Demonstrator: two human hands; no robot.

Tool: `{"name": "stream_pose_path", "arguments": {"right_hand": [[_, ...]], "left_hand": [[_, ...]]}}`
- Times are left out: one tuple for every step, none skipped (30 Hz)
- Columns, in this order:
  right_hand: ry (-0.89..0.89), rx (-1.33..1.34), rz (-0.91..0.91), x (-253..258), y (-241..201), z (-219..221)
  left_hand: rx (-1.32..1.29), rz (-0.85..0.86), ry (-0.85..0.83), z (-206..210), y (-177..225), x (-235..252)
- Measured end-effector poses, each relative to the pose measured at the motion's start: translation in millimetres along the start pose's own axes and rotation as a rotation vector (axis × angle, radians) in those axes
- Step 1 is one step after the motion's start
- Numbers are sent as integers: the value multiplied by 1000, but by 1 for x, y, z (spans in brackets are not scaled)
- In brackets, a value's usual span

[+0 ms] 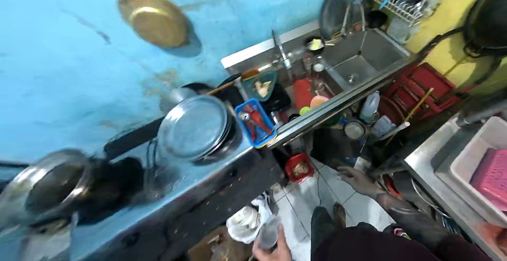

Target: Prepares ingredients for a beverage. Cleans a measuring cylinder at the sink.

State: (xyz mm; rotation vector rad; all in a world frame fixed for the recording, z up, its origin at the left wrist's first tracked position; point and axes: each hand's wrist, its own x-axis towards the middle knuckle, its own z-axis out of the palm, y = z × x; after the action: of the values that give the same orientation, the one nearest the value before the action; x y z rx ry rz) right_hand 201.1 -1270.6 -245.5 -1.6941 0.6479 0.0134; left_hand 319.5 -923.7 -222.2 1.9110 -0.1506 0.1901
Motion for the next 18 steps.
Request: {"name": "stream_pose_path", "arguments": {"right_hand": [[33, 24, -53, 24, -17, -17], [62, 54, -98, 47, -31, -34], [92, 89, -137, 69, -43, -50], [119, 114, -160, 91, -54, -67], [133, 118, -167, 113, -63, -84], [135, 90, -162, 136, -72, -101], [125, 42, -162, 161, -79, -118], [106, -11, -168, 187, -86, -135], [83, -63, -176, 215, -93, -149], [69, -107, -188, 244, -101, -162], [66, -139, -207, 273, -110, -175], [56, -156, -213, 303, -124, -188], [36, -161, -214, 333, -137, -201], [12, -155, -215, 359, -148, -210], [-14, -158, -220, 385, -153, -216], [-33, -151, -229, 411, -156, -219], [-54, -143, -233, 435, -161, -221], [-79, -138, -221, 457, -165, -220]], "left_hand": [[-53, -54, -88, 45, 19, 16], [-90, -81, -177, 86, 33, 30], [-119, -93, -267, 123, 45, 43], [-147, -101, -349, 158, 56, 57], [-172, -99, -413, 192, 67, 72], [-200, -98, -446, 225, 77, 89], [-229, -97, -461, 259, 86, 110], [-230, -97, -468, 291, 92, 133], [-223, -113, -475, 322, 95, 158], [-212, -141, -482, 351, 95, 183], [-195, -163, -498, 379, 93, 210], [-156, -179, -519, 408, 91, 237], [-110, -195, -540, 433, 89, 262], [-71, -214, -554, 455, 84, 281], [-39, -226, -554, 473, 76, 297], [-33, -245, -539, 491, 70, 313], [-41, -262, -509, 510, 64, 330], [-46, -278, -488, 524, 59, 344]]}}
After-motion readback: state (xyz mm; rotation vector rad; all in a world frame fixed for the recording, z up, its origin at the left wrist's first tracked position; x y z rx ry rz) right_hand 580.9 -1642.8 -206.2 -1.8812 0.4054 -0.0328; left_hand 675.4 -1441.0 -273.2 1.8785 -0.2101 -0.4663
